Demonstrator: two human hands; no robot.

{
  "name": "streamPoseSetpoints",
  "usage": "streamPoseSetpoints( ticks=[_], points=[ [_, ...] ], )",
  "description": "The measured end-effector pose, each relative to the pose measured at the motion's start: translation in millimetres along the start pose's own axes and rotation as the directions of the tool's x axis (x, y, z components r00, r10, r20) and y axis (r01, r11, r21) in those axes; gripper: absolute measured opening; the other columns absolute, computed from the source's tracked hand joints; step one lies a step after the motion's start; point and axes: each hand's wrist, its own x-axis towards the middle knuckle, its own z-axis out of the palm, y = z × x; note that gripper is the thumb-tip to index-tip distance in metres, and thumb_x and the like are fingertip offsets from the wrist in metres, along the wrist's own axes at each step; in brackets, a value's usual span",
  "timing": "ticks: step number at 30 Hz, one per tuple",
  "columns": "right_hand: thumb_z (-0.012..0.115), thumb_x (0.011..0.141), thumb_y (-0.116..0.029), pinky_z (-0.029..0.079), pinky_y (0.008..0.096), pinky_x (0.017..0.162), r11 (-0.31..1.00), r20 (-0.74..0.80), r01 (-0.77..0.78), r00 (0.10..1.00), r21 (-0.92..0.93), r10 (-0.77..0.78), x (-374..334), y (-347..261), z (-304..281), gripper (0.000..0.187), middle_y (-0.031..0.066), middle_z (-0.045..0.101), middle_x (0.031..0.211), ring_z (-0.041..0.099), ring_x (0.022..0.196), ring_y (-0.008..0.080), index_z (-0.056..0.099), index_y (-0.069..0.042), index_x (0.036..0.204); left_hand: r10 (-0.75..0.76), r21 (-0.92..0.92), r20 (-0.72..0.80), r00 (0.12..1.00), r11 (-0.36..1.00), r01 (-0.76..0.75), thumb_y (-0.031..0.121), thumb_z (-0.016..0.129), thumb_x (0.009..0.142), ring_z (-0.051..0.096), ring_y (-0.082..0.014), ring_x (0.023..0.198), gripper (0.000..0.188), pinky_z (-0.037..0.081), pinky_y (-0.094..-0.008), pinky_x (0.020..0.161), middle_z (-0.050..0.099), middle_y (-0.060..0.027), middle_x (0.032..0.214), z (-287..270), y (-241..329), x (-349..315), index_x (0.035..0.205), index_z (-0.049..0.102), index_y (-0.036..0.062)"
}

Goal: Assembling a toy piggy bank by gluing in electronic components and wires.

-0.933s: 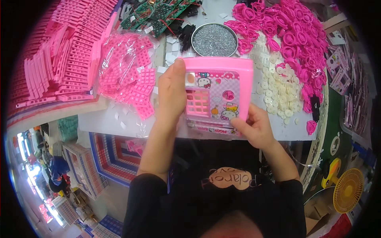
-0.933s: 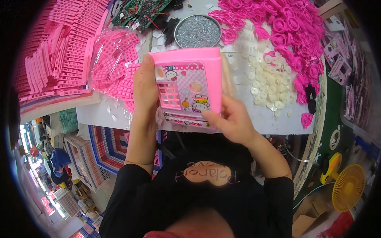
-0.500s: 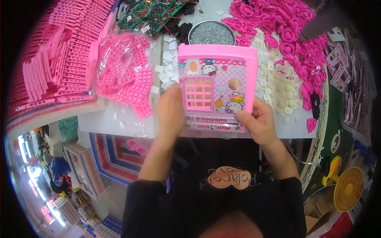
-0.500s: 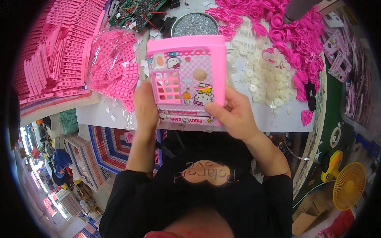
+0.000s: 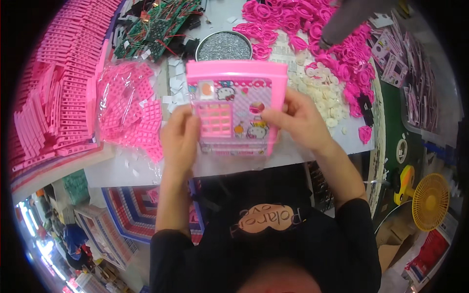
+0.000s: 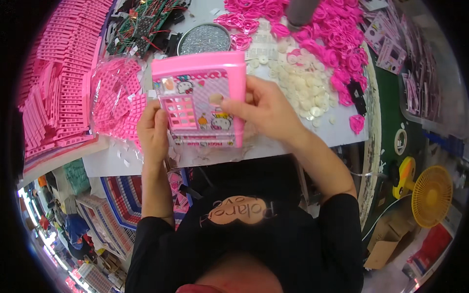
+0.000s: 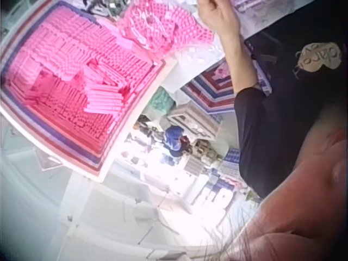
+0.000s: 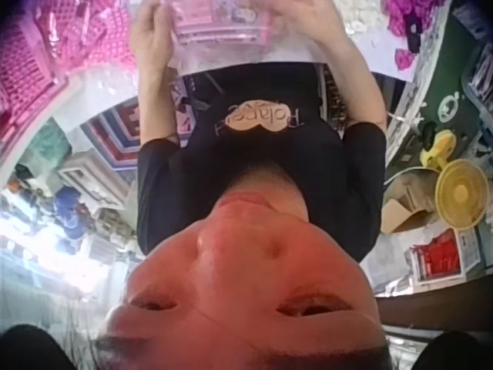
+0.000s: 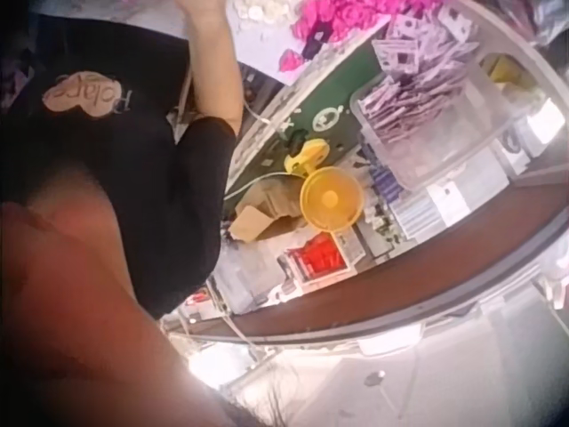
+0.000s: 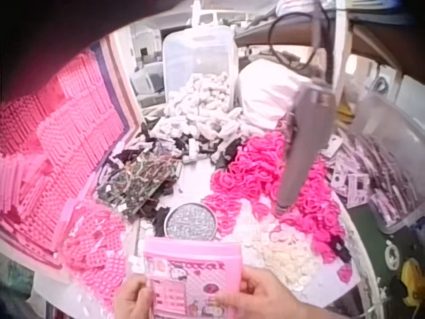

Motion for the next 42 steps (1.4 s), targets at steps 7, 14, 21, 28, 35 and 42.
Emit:
streamPoseSetpoints(
  ticks=[7, 14, 21, 28, 35, 42],
  points=[
    [0.078, 0.091, -0.021, 0.055, 0.0244, 0.07, 0.927, 0.011, 0.206, 0.977, -0.314, -0.213, 23.7, -37.2, -8.3, 0.031, 0.0099, 0.076, 0.093, 0.07, 0.081, 0.0094, 0.071, 0.004, 0.109, 0.2, -0.136, 0.094, 0.975, 0.973, -0.186, 0.002, 0.067, 0.091, 0.058, -0.0115, 0.091, 0.018, 0.046, -0.0269, 0.082, 0.064, -0.005, 0.098, -13.1, 3.1, 22.5, 0.109, 0.063, -0.0019],
    [0.079, 0.084, -0.019, 0.058, 0.0346, 0.079, 0.308, 0.43, 0.681, 0.685, -0.665, -0.588, 47.1, -22.0, -32.6, 0.034, 0.0106, 0.075, 0.1, 0.073, 0.09, 0.0268, 0.072, -0.009, 0.115, 0.491, 0.211, 0.133, 0.861, 0.835, -0.509, 0.003, 0.075, 0.08, 0.065, -0.0274, 0.102, 0.032, 0.05, -0.037, 0.09, 0.07, -0.0117, 0.108, -19.2, -13.5, 43.2, 0.11, 0.065, 0.0034],
    [0.079, 0.08, -0.04, 0.044, 0.0513, 0.107, 0.098, 0.646, 0.669, 0.74, -0.737, -0.186, 11.2, 33.9, -64.9, 0.07, 0.0157, 0.05, 0.151, 0.045, 0.139, 0.0402, 0.059, -0.008, 0.138, 0.356, 0.38, 0.447, 0.821, 0.755, -0.535, 0.001, 0.066, 0.07, 0.054, -0.0384, 0.123, 0.041, 0.044, -0.0491, 0.104, 0.063, -0.0136, 0.129, -11.0, -37.4, 4.7, 0.111, 0.067, 0.0066],
    [0.08, 0.075, -0.046, 0.04, 0.05, 0.111, 0.094, 0.637, 0.652, 0.756, -0.752, -0.151, 22.9, 29.5, -66.4, 0.087, 0.0146, 0.043, 0.157, 0.037, 0.146, 0.0382, 0.05, -0.007, 0.147, 0.318, 0.46, 0.387, 0.866, 0.747, -0.48, 0.004, 0.067, 0.072, 0.056, -0.0367, 0.117, 0.031, 0.044, -0.0473, 0.1, 0.066, -0.0109, 0.122, -6.9, -22.6, 10.4, 0.103, 0.069, 0.0064],
    [0.079, 0.077, -0.043, 0.039, 0.0484, 0.114, -0.014, 0.563, 0.563, 0.825, -0.826, -0.045, 2.7, 30.5, -54.0, 0.085, 0.0136, 0.041, 0.158, 0.037, 0.146, 0.0388, 0.048, -0.008, 0.148, 0.308, 0.575, 0.297, 0.904, 0.698, -0.427, 0.012, 0.077, 0.077, 0.057, -0.0343, 0.116, 0.031, 0.045, -0.0464, 0.099, 0.066, -0.0101, 0.119, 20.2, -12.9, 4.5, 0.107, 0.07, 0.0074],
    [0.076, 0.083, -0.024, 0.045, 0.0454, 0.108, 0.352, 0.461, 0.522, 0.852, -0.777, -0.247, 20.4, 31.5, -77.7, 0.049, 0.0105, 0.063, 0.135, 0.049, 0.135, 0.036, 0.066, -0.009, 0.129, 0.34, 0.399, 0.532, 0.776, 0.708, -0.583, 0.014, 0.077, 0.075, 0.058, -0.0338, 0.116, 0.042, 0.046, -0.0464, 0.102, 0.066, -0.0101, 0.12, 40.8, -12.6, -4.1, 0.115, 0.068, 0.0056]
  ],
)
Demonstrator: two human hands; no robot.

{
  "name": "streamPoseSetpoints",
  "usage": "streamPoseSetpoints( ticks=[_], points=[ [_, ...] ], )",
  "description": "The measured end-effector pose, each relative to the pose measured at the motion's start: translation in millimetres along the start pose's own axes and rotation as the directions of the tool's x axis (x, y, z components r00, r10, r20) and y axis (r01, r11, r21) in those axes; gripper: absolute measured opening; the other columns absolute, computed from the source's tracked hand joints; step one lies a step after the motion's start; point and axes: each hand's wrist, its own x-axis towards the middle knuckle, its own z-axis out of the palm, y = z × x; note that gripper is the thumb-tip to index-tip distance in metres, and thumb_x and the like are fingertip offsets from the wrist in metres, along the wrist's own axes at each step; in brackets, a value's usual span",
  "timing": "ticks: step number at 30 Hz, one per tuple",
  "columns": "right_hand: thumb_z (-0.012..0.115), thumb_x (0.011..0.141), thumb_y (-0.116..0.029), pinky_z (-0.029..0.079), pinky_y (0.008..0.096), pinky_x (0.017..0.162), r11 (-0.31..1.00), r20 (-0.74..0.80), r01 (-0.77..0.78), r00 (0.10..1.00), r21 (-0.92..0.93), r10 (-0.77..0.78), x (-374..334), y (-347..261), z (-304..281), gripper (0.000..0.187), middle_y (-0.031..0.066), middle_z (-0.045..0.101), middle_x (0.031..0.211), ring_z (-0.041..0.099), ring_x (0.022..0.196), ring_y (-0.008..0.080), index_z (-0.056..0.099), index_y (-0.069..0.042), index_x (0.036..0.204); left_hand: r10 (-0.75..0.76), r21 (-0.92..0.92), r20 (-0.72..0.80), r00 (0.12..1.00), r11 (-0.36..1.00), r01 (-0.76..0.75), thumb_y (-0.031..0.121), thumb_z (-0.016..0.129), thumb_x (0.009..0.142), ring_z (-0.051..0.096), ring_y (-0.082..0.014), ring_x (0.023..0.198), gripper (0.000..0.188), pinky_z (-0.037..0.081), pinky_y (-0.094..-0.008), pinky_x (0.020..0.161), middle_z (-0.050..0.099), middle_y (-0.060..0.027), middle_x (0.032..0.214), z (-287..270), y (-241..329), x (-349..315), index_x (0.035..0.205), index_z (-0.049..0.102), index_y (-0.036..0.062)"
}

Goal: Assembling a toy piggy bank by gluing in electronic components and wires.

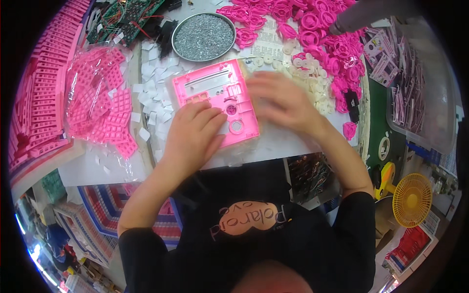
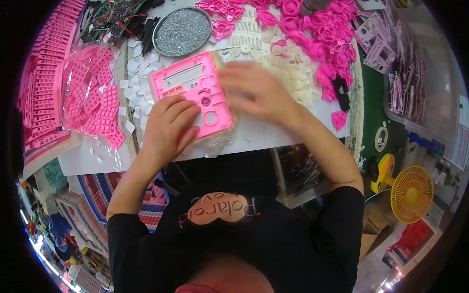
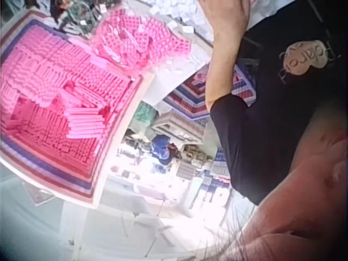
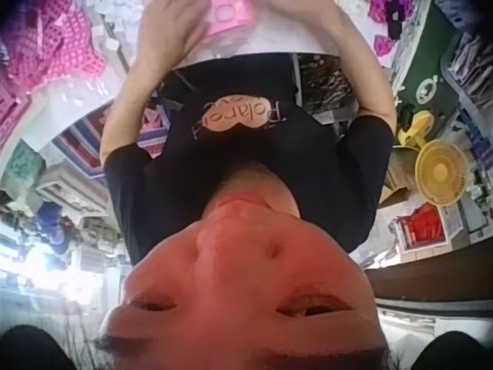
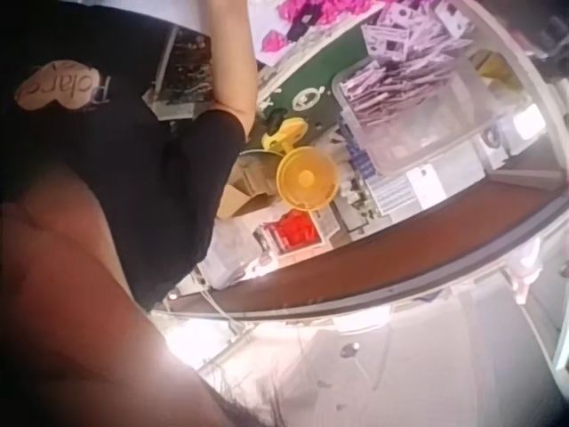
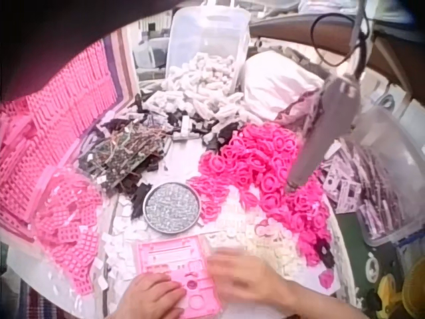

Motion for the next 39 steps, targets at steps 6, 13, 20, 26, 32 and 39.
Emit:
streamPoseSetpoints(
  ticks=[6, 13, 20, 26, 32, 39],
  points=[
    [0.074, 0.078, -0.01, 0.053, 0.0426, 0.085, 0.863, -0.182, -0.033, 0.981, -0.504, -0.068, 34.9, 48.5, -9.7, 0.024, 0.0054, 0.069, 0.098, 0.061, 0.096, 0.031, 0.071, -0.01, 0.102, -0.016, -0.033, -0.04, 0.999, 0.999, 0.015, 0.013, 0.077, 0.073, 0.058, -0.0332, 0.116, 0.041, 0.044, -0.0472, 0.102, 0.067, -0.0096, 0.115, 5.5, -2.7, 0.3, 0.113, 0.068, 0.0061],
    [0.07, 0.078, -0.006, 0.052, 0.0429, 0.079, 0.892, -0.191, 0.003, 0.976, -0.453, -0.101, 47.0, 53.3, -14.7, 0.021, 0.0084, 0.065, 0.092, 0.061, 0.092, 0.0323, 0.066, -0.008, 0.099, -0.171, -0.226, -0.188, 0.967, 0.966, 0.127, 0.009, 0.074, 0.081, 0.064, -0.0284, 0.099, 0.029, 0.052, -0.038, 0.082, 0.066, -0.0126, 0.107, 3.6, -0.4, 11.5, 0.11, 0.067, 0.0051],
    [0.075, 0.078, -0.004, 0.055, 0.0348, 0.075, 0.953, -0.127, 0.131, 0.977, -0.272, -0.171, 56.1, -46.7, -4.1, 0.029, 0.0104, 0.068, 0.09, 0.065, 0.086, 0.027, 0.067, -0.002, 0.105, -0.292, -0.408, -0.193, 0.937, 0.892, 0.194, 0.018, 0.071, 0.092, 0.059, -0.0229, 0.06, 0.016, 0.046, -0.0353, 0.056, 0.06, -0.0087, 0.071, -3.3, 1.2, 45.0, 0.089, 0.067, 0.0025],
    [0.074, 0.088, -0.006, 0.056, 0.0261, 0.074, 0.787, -0.338, -0.202, 0.82, 0.583, 0.461, 55.1, -70.0, 26.0, 0.015, 0.0099, 0.073, 0.089, 0.071, 0.082, 0.0143, 0.07, 0.003, 0.099, -0.43, -0.535, -0.334, 0.839, 0.819, 0.207, 0.012, 0.07, 0.093, 0.056, -0.0227, 0.057, 0.014, 0.042, -0.0348, 0.053, 0.059, -0.0102, 0.068, 2.4, 13.0, 40.3, 0.084, 0.067, 0.0014],
    [0.075, 0.086, -0.006, 0.056, 0.0287, 0.072, 0.846, -0.416, -0.169, 0.812, 0.505, 0.41, 52.7, -69.0, 47.6, 0.011, 0.0091, 0.07, 0.087, 0.068, 0.077, 0.0172, 0.071, 0.0, 0.094, -0.482, -0.59, -0.257, 0.838, 0.765, 0.259, 0.013, 0.07, 0.093, 0.06, -0.0242, 0.065, 0.013, 0.046, -0.0346, 0.06, 0.063, -0.0096, 0.074, 7.9, 12.0, 23.8, 0.089, 0.067, 0.0013],
    [0.074, 0.074, -0.005, 0.053, 0.0428, 0.083, 0.974, -0.234, -0.104, 0.971, -0.2, 0.056, 38.7, -46.3, 33.3, 0.012, 0.008, 0.067, 0.097, 0.06, 0.099, 0.0331, 0.068, -0.003, 0.084, -0.075, 0.04, -0.117, 0.99, 0.996, 0.08, 0.013, 0.073, 0.08, 0.057, -0.0328, 0.118, 0.032, 0.043, -0.0475, 0.102, 0.065, -0.0104, 0.117, 9.7, -0.6, 2.7, 0.11, 0.066, 0.0027]
  ],
)
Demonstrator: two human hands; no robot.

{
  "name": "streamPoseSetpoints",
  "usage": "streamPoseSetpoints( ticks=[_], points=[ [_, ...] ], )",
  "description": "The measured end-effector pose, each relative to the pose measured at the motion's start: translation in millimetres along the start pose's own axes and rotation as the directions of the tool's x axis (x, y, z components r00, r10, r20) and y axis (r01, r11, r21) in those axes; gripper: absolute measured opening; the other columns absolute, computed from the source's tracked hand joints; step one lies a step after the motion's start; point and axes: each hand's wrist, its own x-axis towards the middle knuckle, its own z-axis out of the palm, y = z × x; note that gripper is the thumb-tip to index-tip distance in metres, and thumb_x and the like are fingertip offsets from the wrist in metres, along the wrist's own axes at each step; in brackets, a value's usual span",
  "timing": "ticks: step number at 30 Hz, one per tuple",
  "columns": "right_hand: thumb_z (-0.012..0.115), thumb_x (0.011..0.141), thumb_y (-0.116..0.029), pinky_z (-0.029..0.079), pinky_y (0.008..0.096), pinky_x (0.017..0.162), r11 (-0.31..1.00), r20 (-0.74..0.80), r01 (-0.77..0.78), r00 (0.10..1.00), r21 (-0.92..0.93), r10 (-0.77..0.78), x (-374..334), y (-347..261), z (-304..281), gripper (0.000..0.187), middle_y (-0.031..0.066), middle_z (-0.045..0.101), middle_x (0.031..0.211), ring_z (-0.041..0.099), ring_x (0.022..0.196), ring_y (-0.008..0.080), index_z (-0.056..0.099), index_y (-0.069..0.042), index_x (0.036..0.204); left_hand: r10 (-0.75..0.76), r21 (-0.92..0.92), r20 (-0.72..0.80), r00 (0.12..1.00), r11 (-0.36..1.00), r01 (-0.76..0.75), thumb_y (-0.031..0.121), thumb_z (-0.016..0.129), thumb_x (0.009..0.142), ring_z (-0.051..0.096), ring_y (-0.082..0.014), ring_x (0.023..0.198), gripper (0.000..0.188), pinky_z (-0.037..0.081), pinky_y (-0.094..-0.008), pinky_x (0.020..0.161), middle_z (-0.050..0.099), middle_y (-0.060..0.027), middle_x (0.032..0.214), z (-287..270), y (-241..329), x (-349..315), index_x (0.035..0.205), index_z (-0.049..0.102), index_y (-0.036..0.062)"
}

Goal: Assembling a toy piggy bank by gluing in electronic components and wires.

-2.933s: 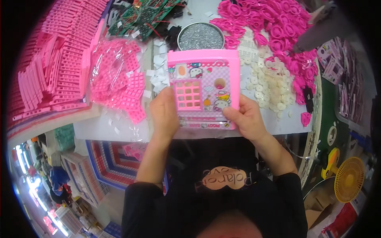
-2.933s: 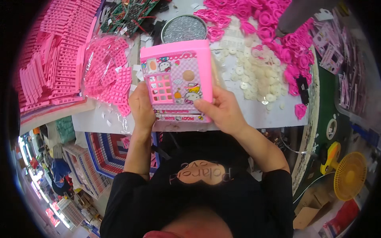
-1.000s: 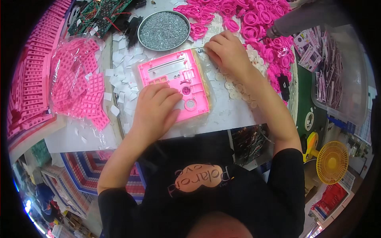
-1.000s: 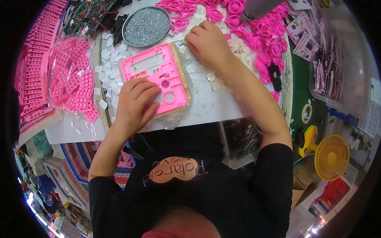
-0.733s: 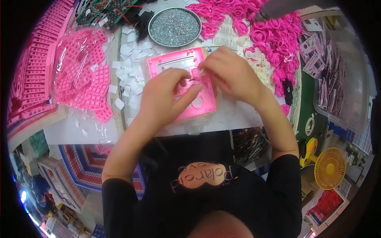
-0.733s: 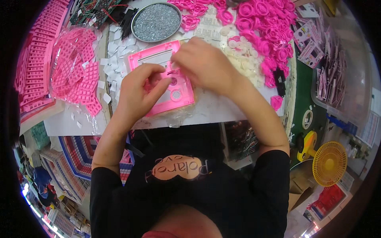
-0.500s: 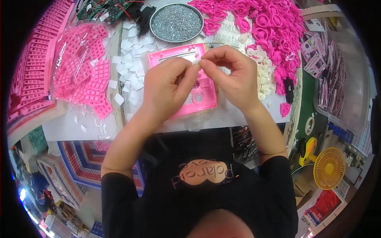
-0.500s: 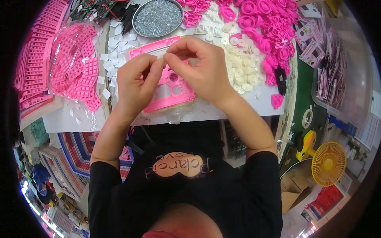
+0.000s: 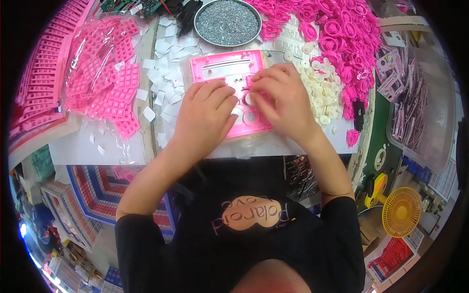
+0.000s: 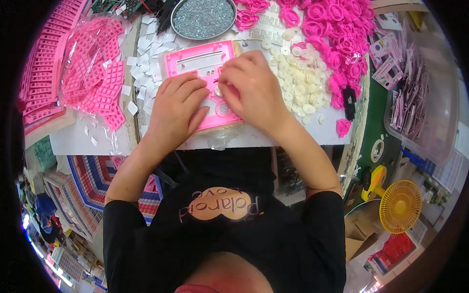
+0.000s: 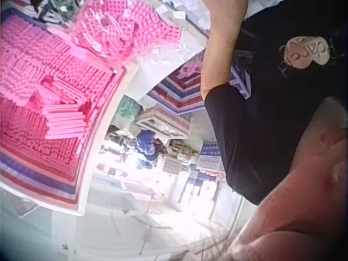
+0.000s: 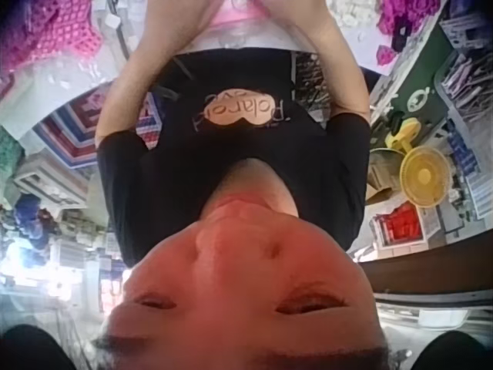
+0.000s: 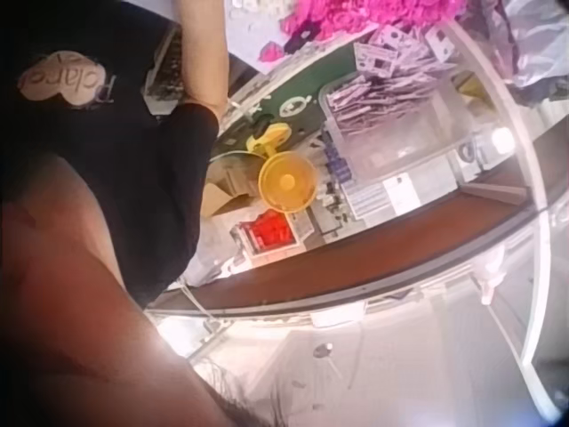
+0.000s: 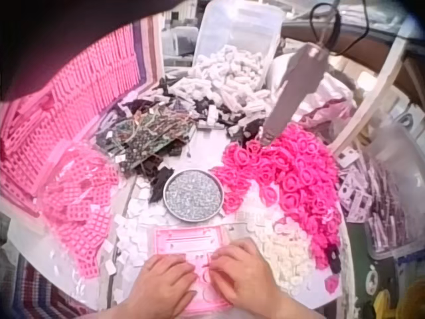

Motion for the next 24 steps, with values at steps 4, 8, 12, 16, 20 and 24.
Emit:
streamPoseSetpoints(
  ticks=[4, 8, 12, 16, 20, 24],
  points=[
    [0.074, 0.072, -0.005, 0.051, 0.0449, 0.087, 0.988, 0.025, 0.037, 0.999, -0.152, -0.034, -1.4, -8.3, 11.7, 0.013, 0.01, 0.064, 0.111, 0.054, 0.111, 0.0368, 0.069, -0.003, 0.084, -0.019, 0.005, 0.015, 1.0, 1.0, 0.019, 0.015, 0.073, 0.079, 0.056, -0.0295, 0.122, 0.033, 0.041, -0.0468, 0.104, 0.064, -0.0097, 0.119, 0.6, 0.0, -1.6, 0.109, 0.066, 0.0033],
    [0.073, 0.072, -0.005, 0.049, 0.0469, 0.088, 0.969, 0.002, -0.012, 1.0, -0.246, 0.012, -1.8, -12.9, 18.8, 0.015, 0.0118, 0.062, 0.118, 0.052, 0.114, 0.0382, 0.069, -0.001, 0.086, -0.029, 0.005, 0.01, 1.0, 1.0, 0.029, 0.015, 0.073, 0.079, 0.056, -0.0294, 0.122, 0.034, 0.04, -0.0468, 0.105, 0.064, -0.0094, 0.119, 2.2, 0.0, -2.0, 0.109, 0.066, 0.0035],
    [0.073, 0.072, -0.006, 0.047, 0.0483, 0.09, 0.947, -0.01, -0.063, 0.998, -0.314, 0.064, -2.1, -17.4, 23.5, 0.016, 0.0117, 0.061, 0.119, 0.051, 0.116, 0.0383, 0.068, 0.0, 0.086, -0.031, -0.005, 0.005, 1.0, 1.0, 0.031, 0.016, 0.073, 0.079, 0.055, -0.0293, 0.123, 0.034, 0.04, -0.0467, 0.104, 0.064, -0.0091, 0.119, 3.2, -2.1, -2.7, 0.109, 0.066, 0.0038],
    [0.073, 0.073, -0.006, 0.045, 0.0482, 0.089, 0.943, 0.002, -0.081, 0.996, -0.323, 0.086, 0.0, -18.5, 23.6, 0.016, 0.0101, 0.061, 0.116, 0.051, 0.114, 0.0377, 0.069, 0.0, 0.087, -0.041, -0.015, 0.011, 0.999, 0.999, 0.041, 0.016, 0.073, 0.079, 0.055, -0.0294, 0.123, 0.035, 0.04, -0.047, 0.105, 0.064, -0.009, 0.12, 1.9, -2.0, -3.7, 0.111, 0.066, 0.0042],
    [0.073, 0.073, -0.006, 0.044, 0.0476, 0.087, 0.95, 0.017, -0.133, 0.989, -0.283, 0.144, -0.5, -17.4, 23.0, 0.017, 0.0086, 0.06, 0.112, 0.052, 0.111, 0.0367, 0.067, -0.003, 0.089, -0.027, -0.023, 0.03, 0.999, 0.999, 0.027, 0.017, 0.073, 0.081, 0.057, -0.03, 0.121, 0.034, 0.043, -0.0451, 0.103, 0.064, -0.0099, 0.119, -1.7, -3.5, -3.1, 0.112, 0.066, 0.0045],
    [0.074, 0.073, -0.006, 0.043, 0.0473, 0.087, 0.967, -0.002, -0.172, 0.985, -0.186, 0.175, -5.9, -11.4, 25.0, 0.019, 0.0098, 0.06, 0.112, 0.051, 0.107, 0.0362, 0.064, -0.005, 0.089, -0.133, -0.263, -0.021, 0.991, 0.957, 0.123, 0.018, 0.071, 0.086, 0.064, -0.0295, 0.107, 0.028, 0.051, -0.0396, 0.089, 0.066, -0.0113, 0.114, -10.8, -15.0, 13.5, 0.111, 0.067, 0.0063]
  ],
)
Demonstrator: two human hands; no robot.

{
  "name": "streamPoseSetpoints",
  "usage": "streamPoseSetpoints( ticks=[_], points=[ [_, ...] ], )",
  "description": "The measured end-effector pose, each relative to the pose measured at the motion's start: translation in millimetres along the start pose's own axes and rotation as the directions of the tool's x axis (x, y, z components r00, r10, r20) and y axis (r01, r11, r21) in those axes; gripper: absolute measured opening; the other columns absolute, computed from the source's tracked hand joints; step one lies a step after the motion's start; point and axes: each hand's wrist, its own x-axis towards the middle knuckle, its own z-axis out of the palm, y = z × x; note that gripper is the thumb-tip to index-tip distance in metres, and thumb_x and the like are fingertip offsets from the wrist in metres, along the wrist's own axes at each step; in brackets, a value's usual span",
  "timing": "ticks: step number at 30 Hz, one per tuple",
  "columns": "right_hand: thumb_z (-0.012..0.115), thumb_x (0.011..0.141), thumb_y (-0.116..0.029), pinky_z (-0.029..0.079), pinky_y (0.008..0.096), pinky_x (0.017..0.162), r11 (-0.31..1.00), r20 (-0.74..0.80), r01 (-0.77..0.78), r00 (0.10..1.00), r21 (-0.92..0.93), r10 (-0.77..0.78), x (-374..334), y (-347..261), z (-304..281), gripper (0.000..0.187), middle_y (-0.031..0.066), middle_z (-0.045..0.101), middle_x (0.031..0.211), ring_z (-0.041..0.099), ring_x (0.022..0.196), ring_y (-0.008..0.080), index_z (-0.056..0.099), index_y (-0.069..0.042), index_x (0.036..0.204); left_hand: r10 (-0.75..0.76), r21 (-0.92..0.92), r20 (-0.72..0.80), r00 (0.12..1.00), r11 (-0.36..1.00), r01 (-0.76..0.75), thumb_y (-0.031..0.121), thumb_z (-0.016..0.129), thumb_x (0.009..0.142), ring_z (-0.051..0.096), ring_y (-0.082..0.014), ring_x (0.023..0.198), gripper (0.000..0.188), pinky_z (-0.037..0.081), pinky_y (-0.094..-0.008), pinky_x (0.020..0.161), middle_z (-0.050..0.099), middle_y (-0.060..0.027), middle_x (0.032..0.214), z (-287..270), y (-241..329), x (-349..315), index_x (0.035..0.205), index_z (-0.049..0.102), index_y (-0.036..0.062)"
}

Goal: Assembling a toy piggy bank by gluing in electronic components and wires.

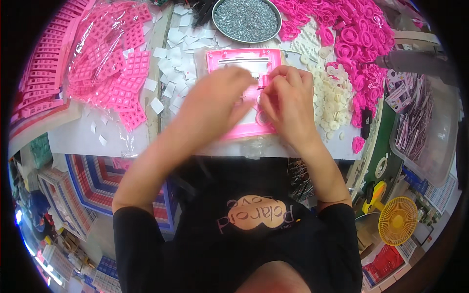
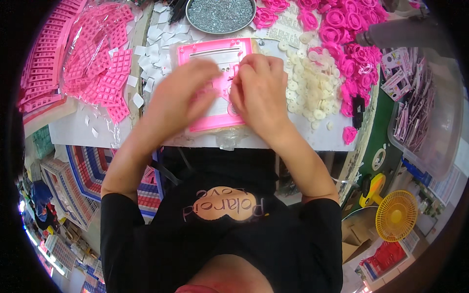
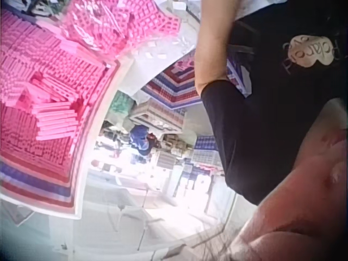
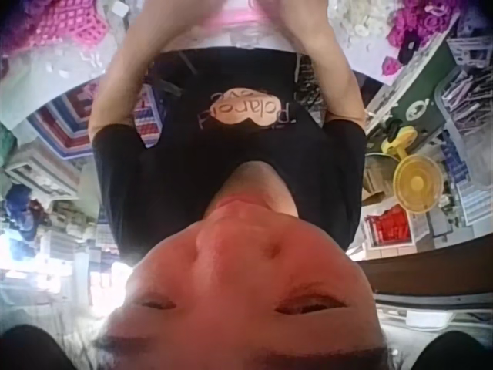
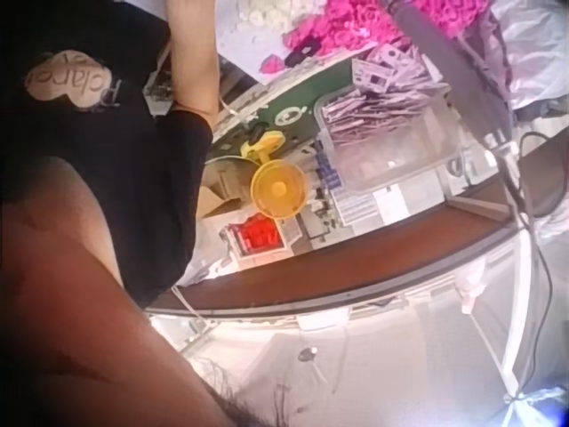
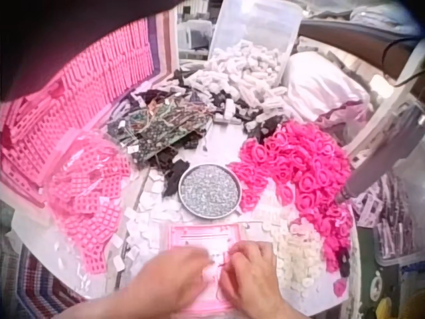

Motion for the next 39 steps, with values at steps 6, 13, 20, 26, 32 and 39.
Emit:
streamPoseSetpoints(
  ticks=[6, 13, 20, 26, 32, 39],
  points=[
    [0.075, 0.074, -0.007, 0.042, 0.0454, 0.089, 0.996, -0.025, -0.005, 1.0, 0.09, 0.007, 0.5, 0.8, -2.3, 0.02, 0.0128, 0.059, 0.111, 0.049, 0.104, 0.0366, 0.061, -0.006, 0.087, -0.005, 0.56, -0.119, 0.993, 0.825, 0.071, 0.025, 0.063, 0.086, 0.066, -0.0344, 0.088, 0.022, 0.044, -0.0531, 0.082, 0.071, -0.0174, 0.094, -10.8, -53.1, 112.1, 0.081, 0.073, 0.0059],
    [0.075, 0.087, -0.007, 0.049, 0.0339, 0.089, 0.953, -0.356, 0.055, 0.933, 0.299, 0.058, 37.8, 53.5, -60.6, 0.031, 0.0096, 0.062, 0.111, 0.059, 0.099, 0.0171, 0.06, -0.001, 0.113, -0.061, 0.587, 0.065, 0.996, 0.809, 0.011, 0.023, 0.063, 0.084, 0.066, -0.0288, 0.091, 0.017, 0.041, -0.0498, 0.081, 0.072, -0.0098, 0.087, 3.4, -71.3, 129.0, 0.079, 0.073, 0.0102],
    [0.068, 0.095, -0.013, 0.054, 0.0279, 0.077, 0.507, -0.422, 0.214, 0.841, 0.835, 0.339, 177.1, 39.0, -104.9, 0.03, 0.0076, 0.07, 0.101, 0.068, 0.09, 0.0156, 0.064, -0.001, 0.122, 0.04, 0.577, 0.098, 0.994, 0.812, -0.09, 0.025, 0.061, 0.086, 0.066, -0.0284, 0.09, 0.019, 0.04, -0.0501, 0.081, 0.071, -0.0085, 0.085, 13.6, -75.3, 131.9, 0.079, 0.072, 0.0116],
    [0.075, 0.09, -0.02, 0.052, 0.0273, 0.073, 0.585, -0.233, 0.233, 0.969, 0.776, -0.077, 159.7, 37.1, -109.8, 0.039, 0.0044, 0.067, 0.095, 0.065, 0.085, 0.012, 0.063, 0.001, 0.12, 0.079, 0.59, 0.112, 0.991, 0.797, -0.13, 0.027, 0.06, 0.086, 0.067, -0.0288, 0.085, 0.022, 0.04, -0.0506, 0.081, 0.07, -0.0097, 0.082, 13.0, -81.6, 132.1, 0.076, 0.07, 0.0112],
    [0.071, 0.087, -0.013, 0.055, 0.031, 0.069, 0.541, -0.209, 0.162, 0.977, 0.826, 0.027, 118.5, 31.6, -99.2, 0.041, 0.0041, 0.064, 0.087, 0.064, 0.074, 0.0126, 0.059, 0.003, 0.123, 0.076, 0.705, 0.097, 0.992, 0.699, -0.122, 0.029, 0.055, 0.089, 0.068, -0.03, 0.076, 0.028, 0.042, -0.05, 0.08, 0.07, -0.0104, 0.076, 0.6, -84.9, 134.7, 0.074, 0.071, 0.0114],
    [0.054, 0.097, -0.014, 0.054, 0.0375, 0.072, 0.215, -0.144, 0.14, 0.99, 0.966, 0.001, 44.3, 29.0, -93.2, 0.05, 0.0052, 0.056, 0.077, 0.054, 0.068, 0.0165, 0.042, -0.001, 0.143, -0.018, -0.18, -0.114, 0.993, 0.984, -0.003, 0.016, 0.076, 0.084, 0.06, -0.0239, 0.067, 0.012, 0.046, -0.0354, 0.065, 0.063, -0.0041, 0.07, -4.2, -8.0, 71.0, 0.082, 0.07, 0.006]
  ],
)
